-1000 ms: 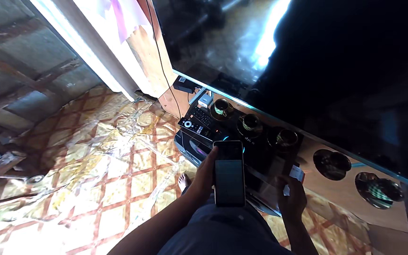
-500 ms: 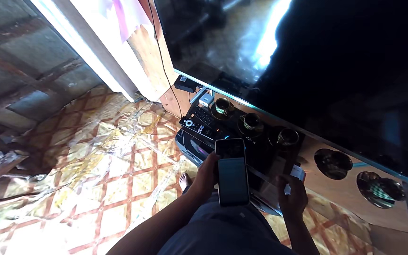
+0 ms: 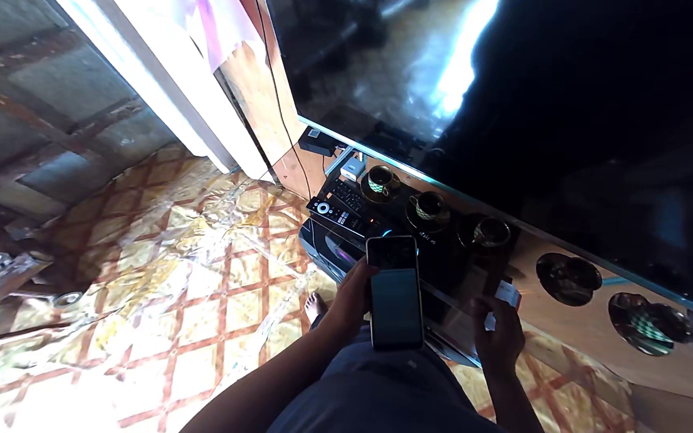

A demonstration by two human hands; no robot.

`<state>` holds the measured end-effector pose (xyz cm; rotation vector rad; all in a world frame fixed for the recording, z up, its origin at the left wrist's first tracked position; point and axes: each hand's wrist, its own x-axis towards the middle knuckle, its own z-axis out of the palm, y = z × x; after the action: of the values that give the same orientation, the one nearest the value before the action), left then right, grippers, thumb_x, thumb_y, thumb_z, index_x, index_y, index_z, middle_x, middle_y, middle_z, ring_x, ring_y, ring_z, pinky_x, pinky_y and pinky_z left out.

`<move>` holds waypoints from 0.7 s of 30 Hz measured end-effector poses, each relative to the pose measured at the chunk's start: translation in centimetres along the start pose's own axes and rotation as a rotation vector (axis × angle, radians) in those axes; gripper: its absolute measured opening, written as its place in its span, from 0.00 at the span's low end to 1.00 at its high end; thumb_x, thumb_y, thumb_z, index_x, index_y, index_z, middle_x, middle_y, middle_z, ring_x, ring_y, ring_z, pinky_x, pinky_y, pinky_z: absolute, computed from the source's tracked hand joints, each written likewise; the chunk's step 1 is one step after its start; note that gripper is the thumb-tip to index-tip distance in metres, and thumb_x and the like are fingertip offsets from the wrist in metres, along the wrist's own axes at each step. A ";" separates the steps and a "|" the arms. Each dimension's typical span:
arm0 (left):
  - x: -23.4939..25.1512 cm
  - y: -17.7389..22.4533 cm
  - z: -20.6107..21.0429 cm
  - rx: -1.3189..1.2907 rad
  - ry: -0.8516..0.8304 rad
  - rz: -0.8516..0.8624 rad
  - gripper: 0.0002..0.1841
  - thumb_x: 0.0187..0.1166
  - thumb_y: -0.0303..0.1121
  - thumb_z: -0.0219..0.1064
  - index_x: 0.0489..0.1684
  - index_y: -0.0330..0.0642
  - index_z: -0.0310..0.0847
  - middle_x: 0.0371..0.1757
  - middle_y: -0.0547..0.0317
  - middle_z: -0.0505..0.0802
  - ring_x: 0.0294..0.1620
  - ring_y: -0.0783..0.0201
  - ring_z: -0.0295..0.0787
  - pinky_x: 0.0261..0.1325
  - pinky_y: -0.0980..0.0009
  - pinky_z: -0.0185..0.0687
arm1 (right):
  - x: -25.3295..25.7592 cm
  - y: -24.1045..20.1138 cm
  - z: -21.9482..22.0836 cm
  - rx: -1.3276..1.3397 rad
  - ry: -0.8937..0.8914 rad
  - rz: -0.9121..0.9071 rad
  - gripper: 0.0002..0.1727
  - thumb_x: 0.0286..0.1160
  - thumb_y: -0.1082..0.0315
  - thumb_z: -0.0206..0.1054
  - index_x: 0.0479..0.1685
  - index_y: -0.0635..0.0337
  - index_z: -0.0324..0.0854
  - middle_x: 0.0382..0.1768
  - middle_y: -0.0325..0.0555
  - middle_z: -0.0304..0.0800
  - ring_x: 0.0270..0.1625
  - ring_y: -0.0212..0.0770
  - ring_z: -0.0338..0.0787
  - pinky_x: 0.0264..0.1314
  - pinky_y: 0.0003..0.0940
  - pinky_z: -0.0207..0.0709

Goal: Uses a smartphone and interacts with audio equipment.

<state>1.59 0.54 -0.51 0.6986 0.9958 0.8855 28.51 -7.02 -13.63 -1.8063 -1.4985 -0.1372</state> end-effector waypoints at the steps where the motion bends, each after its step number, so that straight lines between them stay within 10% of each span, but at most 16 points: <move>1: 0.1 -0.1 -0.1 0.007 -0.014 0.000 0.20 0.91 0.35 0.40 0.75 0.40 0.68 0.50 0.59 0.91 0.49 0.69 0.91 0.53 0.69 0.89 | 0.0 0.0 0.0 -0.001 0.001 0.000 0.23 0.81 0.54 0.58 0.43 0.66 0.90 0.36 0.56 0.91 0.40 0.54 0.91 0.46 0.49 0.83; 21: 0.3 0.1 0.2 0.027 0.050 -0.029 0.22 0.96 0.41 0.37 0.64 0.40 0.77 0.43 0.58 0.93 0.45 0.67 0.93 0.49 0.67 0.90 | -0.1 0.1 0.1 0.002 0.015 -0.004 0.23 0.81 0.54 0.58 0.42 0.67 0.90 0.35 0.55 0.91 0.39 0.52 0.90 0.46 0.47 0.83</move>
<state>1.85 0.85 -0.50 0.6857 1.0619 0.8698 28.54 -7.00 -13.80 -1.7969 -1.4918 -0.1509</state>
